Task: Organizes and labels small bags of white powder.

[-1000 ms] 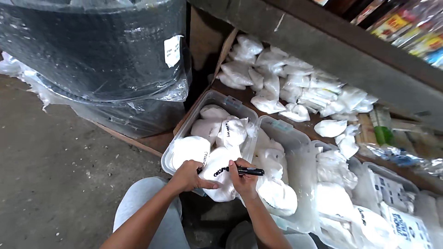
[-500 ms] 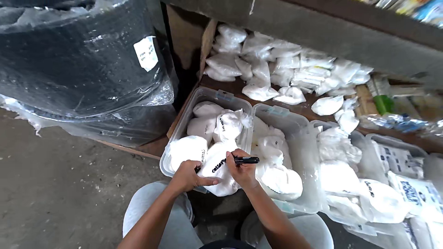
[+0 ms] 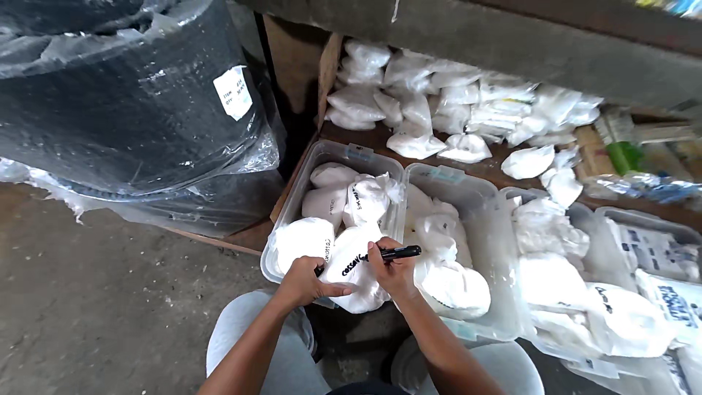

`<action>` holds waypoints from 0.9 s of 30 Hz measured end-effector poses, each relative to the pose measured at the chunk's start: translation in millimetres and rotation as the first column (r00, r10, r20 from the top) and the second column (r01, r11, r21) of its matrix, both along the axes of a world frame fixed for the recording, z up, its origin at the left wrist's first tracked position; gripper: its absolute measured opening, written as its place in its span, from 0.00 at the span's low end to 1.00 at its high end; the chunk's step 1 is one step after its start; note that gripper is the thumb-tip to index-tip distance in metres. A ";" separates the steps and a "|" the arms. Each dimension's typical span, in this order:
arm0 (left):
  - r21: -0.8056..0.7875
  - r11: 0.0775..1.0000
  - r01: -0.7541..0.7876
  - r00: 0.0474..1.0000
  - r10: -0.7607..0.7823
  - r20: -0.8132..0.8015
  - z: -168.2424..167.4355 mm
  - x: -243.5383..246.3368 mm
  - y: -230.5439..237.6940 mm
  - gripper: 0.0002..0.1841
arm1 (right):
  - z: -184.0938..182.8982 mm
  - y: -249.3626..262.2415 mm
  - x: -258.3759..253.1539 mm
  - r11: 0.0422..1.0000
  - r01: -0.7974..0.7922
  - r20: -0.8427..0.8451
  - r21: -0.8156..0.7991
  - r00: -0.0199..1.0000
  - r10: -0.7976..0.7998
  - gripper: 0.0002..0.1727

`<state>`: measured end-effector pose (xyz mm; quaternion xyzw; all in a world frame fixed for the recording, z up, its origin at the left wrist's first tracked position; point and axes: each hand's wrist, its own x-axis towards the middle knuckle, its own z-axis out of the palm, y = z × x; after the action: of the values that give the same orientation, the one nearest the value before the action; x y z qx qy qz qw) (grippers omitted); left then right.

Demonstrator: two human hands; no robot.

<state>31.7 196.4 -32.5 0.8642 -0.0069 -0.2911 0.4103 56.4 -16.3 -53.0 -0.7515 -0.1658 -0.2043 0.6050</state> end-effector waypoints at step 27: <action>-0.015 1.000 -0.024 1.000 0.024 0.004 -2.4 -0.5 0.7 0.33 | -3.9 -3.8 -10.0 0.967 -0.250 0.037 0.050 0.968 0.249 0.16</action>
<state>31.2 197.1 -34.9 0.8618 0.0004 -0.2843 0.4201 46.4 -20.1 -56.9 -0.7049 -0.2626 -0.1423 0.6434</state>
